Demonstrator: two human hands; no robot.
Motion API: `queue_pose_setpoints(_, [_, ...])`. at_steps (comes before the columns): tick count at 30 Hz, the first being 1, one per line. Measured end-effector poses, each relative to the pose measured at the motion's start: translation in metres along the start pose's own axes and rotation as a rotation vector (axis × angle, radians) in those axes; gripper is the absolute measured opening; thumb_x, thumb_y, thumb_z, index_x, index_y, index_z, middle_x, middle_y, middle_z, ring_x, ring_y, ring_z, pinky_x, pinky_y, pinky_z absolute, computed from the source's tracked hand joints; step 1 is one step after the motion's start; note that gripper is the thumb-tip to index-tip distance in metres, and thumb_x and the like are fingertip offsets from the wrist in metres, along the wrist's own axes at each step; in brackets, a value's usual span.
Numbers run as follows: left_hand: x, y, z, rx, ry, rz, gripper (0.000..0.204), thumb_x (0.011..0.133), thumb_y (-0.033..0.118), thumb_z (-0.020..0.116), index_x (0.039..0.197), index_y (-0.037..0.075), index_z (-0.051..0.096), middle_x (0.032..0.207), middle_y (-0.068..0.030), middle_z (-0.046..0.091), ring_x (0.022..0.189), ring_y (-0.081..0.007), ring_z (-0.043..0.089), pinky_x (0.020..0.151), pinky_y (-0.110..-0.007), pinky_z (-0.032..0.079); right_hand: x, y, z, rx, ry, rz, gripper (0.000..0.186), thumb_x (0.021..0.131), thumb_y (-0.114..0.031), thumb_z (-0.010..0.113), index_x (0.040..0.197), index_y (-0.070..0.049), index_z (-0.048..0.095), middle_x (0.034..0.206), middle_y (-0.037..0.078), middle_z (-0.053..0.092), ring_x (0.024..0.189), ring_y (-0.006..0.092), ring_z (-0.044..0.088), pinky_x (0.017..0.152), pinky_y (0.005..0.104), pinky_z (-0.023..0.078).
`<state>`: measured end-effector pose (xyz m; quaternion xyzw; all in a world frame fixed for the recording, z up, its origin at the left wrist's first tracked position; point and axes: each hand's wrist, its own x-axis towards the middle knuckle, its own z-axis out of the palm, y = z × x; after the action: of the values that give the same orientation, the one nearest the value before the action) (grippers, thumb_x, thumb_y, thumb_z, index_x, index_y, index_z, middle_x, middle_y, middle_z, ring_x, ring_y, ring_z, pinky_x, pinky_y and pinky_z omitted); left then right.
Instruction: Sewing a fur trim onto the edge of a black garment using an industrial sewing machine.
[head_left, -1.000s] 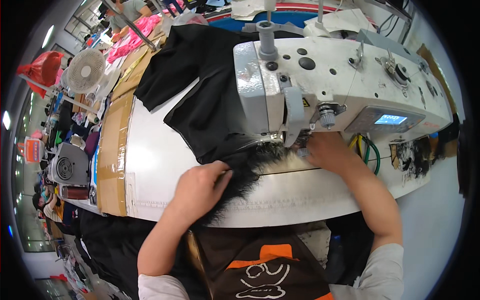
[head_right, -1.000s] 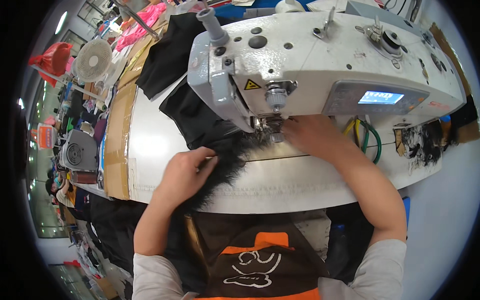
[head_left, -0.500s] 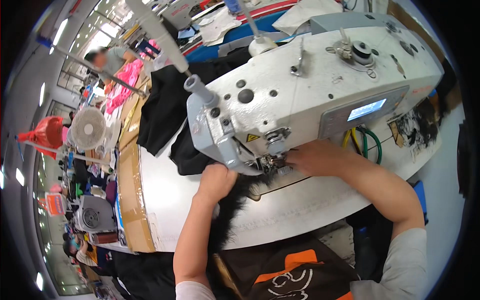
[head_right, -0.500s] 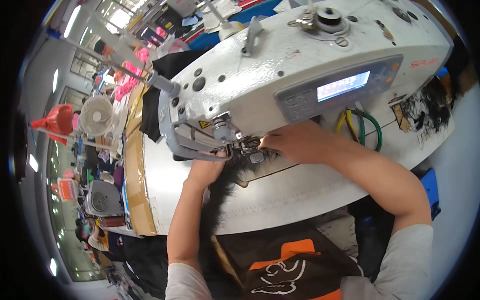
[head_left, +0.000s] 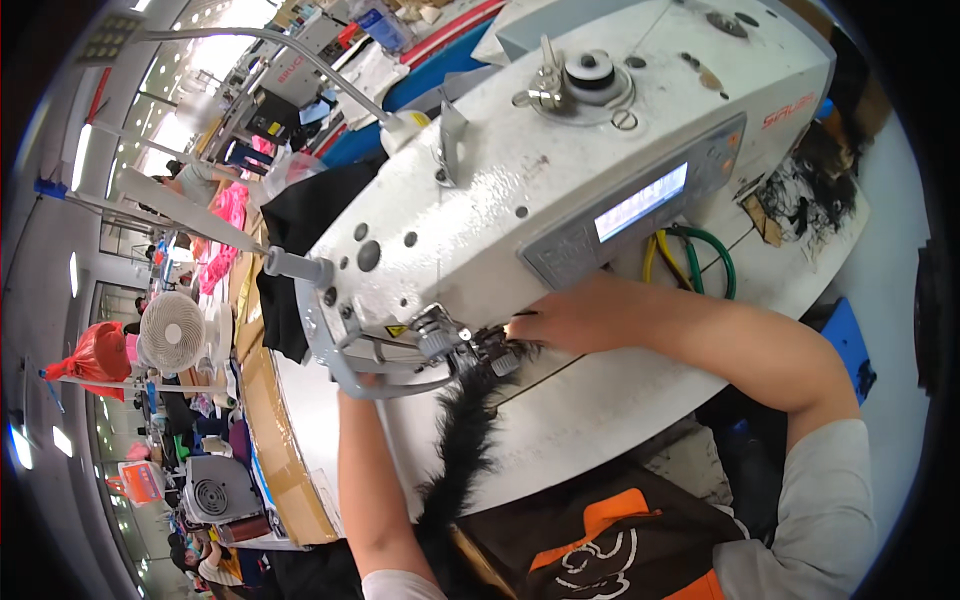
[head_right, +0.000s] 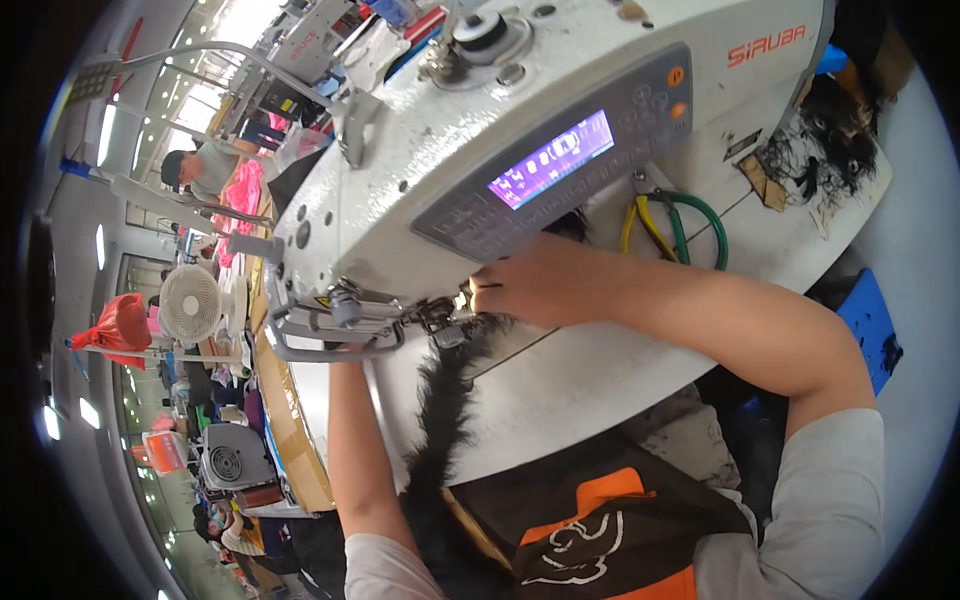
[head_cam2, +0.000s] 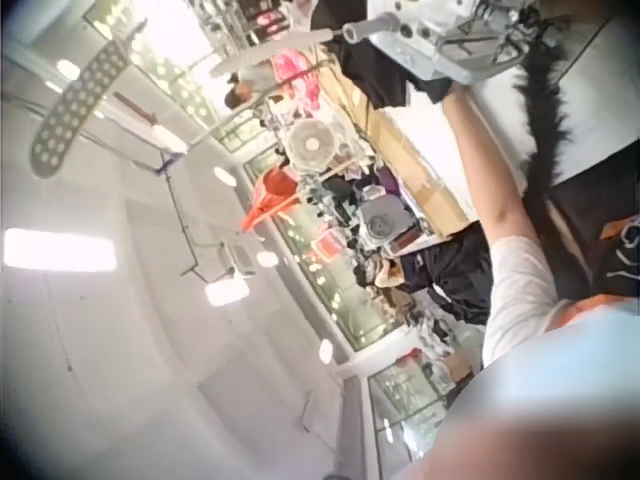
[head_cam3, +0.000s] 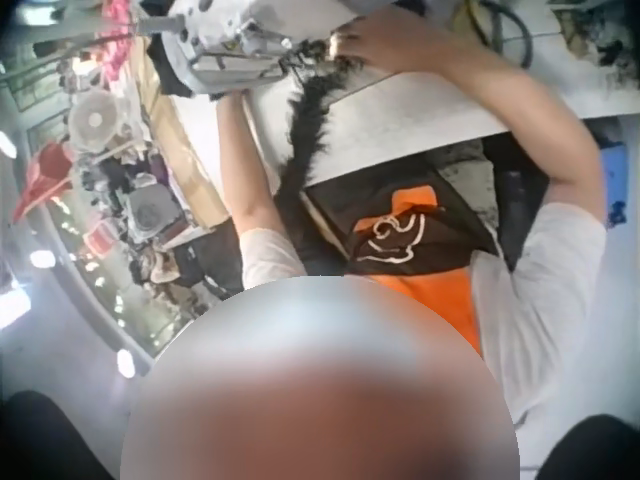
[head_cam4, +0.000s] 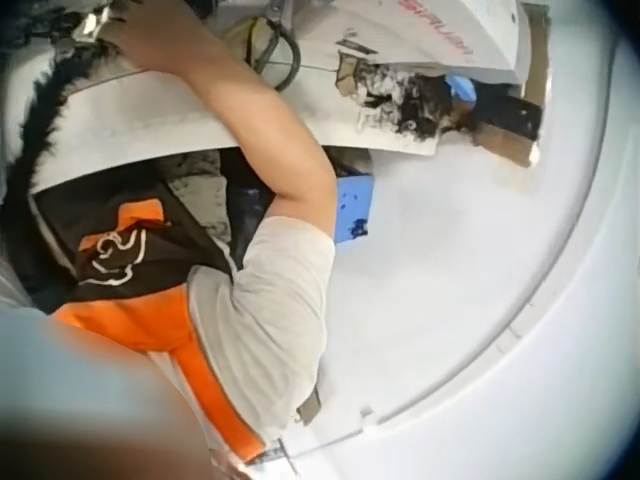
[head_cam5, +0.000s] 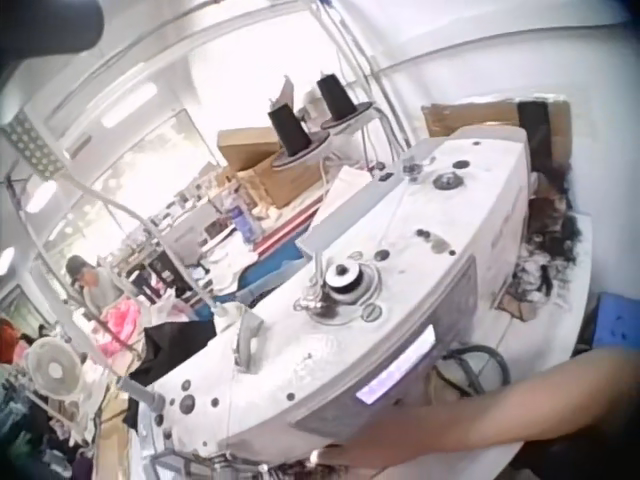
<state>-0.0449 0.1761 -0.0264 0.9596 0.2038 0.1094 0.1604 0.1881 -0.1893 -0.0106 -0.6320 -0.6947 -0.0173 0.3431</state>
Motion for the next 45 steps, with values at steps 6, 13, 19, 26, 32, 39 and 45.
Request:
queue_pose_setpoints(6, [-0.075, -0.083, -0.03, -0.248, 0.286, -0.253, 0.061, 0.082, 0.018, 0.075, 0.136, -0.001, 0.053, 0.12, -0.017, 0.063, 0.12, -0.0335, 0.057, 0.104, -0.041, 0.046, 0.003, 0.009, -0.002, -0.034, 0.034, -0.153, 0.014, 0.084, -0.011, 0.061, 0.097, -0.01, 0.066, 0.104, 0.004, 0.064, 0.104, 0.0254, 0.065, 0.084, 0.0398, 0.056])
queue_pose_setpoints(13, [-0.095, 0.146, -0.017, 0.071, 0.424, 0.142, 0.02, 0.087, -0.006, 0.07, 0.105, -0.001, 0.065, 0.103, -0.017, 0.069, 0.103, -0.0307, 0.067, 0.088, -0.036, 0.052, 0.007, -0.003, -0.004, 0.028, -0.119, 0.008, 0.017, 0.088, -0.012, 0.06, 0.104, -0.009, 0.066, 0.11, 0.007, 0.067, 0.103, 0.0291, 0.068, 0.081, 0.043, 0.056])
queue_pose_setpoints(19, [-0.05, 0.181, 0.033, 0.022, 0.282, 0.345, 0.027, 0.08, -0.003, 0.077, 0.106, 0.002, 0.07, 0.099, -0.0147, 0.069, 0.093, -0.0346, 0.066, 0.082, -0.042, 0.052, 0.006, -0.008, -0.014, -0.019, -0.218, 0.025, 0.021, 0.091, -0.015, 0.06, 0.11, -0.01, 0.066, 0.109, 0.009, 0.067, 0.098, 0.0315, 0.07, 0.08, 0.0431, 0.057])
queue_pose_setpoints(26, [-0.06, 0.193, 0.017, -0.027, 0.246, 0.446, 0.033, 0.078, -0.008, 0.07, 0.11, 0.002, 0.068, 0.103, -0.0136, 0.066, 0.089, -0.0329, 0.063, 0.078, -0.042, 0.053, 0.006, -0.007, -0.013, -0.043, -0.162, -0.03, 0.022, 0.088, -0.01, 0.061, 0.11, -0.011, 0.066, 0.105, 0.007, 0.067, 0.096, 0.0289, 0.069, 0.079, 0.0405, 0.057])
queue_pose_setpoints(32, [-0.081, 0.218, 0.015, -0.216, 0.072, 0.16, 0.027, 0.081, -0.005, 0.068, 0.107, 0.0, 0.065, 0.097, -0.0127, 0.061, 0.091, -0.0336, 0.062, 0.077, -0.042, 0.051, 0.006, -0.002, -0.01, -0.119, -0.033, -0.147, 0.012, 0.073, -0.012, 0.068, 0.082, -0.005, 0.064, 0.088, 0.008, 0.064, 0.087, 0.0314, 0.067, 0.071, 0.0447, 0.055])
queue_pose_setpoints(39, [-0.086, 0.211, 0.033, -0.17, 0.255, 0.179, 0.027, 0.084, -0.002, 0.074, 0.11, 0.001, 0.066, 0.102, -0.0149, 0.064, 0.089, -0.034, 0.066, 0.077, -0.038, 0.055, 0.01, -0.005, -0.012, -0.184, -0.127, -0.186, 0.012, 0.077, -0.012, 0.066, 0.088, -0.006, 0.065, 0.093, 0.007, 0.065, 0.09, 0.0289, 0.066, 0.074, 0.0414, 0.056])
queue_pose_setpoints(45, [-0.076, 0.202, 0.03, -0.04, 0.254, 0.325, 0.031, 0.079, -0.004, 0.07, 0.109, 0.002, 0.069, 0.099, -0.0107, 0.065, 0.086, -0.0294, 0.066, 0.07, -0.038, 0.053, 0.005, -0.01, -0.016, -0.212, -0.152, -0.124, 0.014, 0.082, -0.012, 0.063, 0.095, -0.008, 0.064, 0.093, 0.007, 0.065, 0.093, 0.0271, 0.068, 0.073, 0.0408, 0.058])
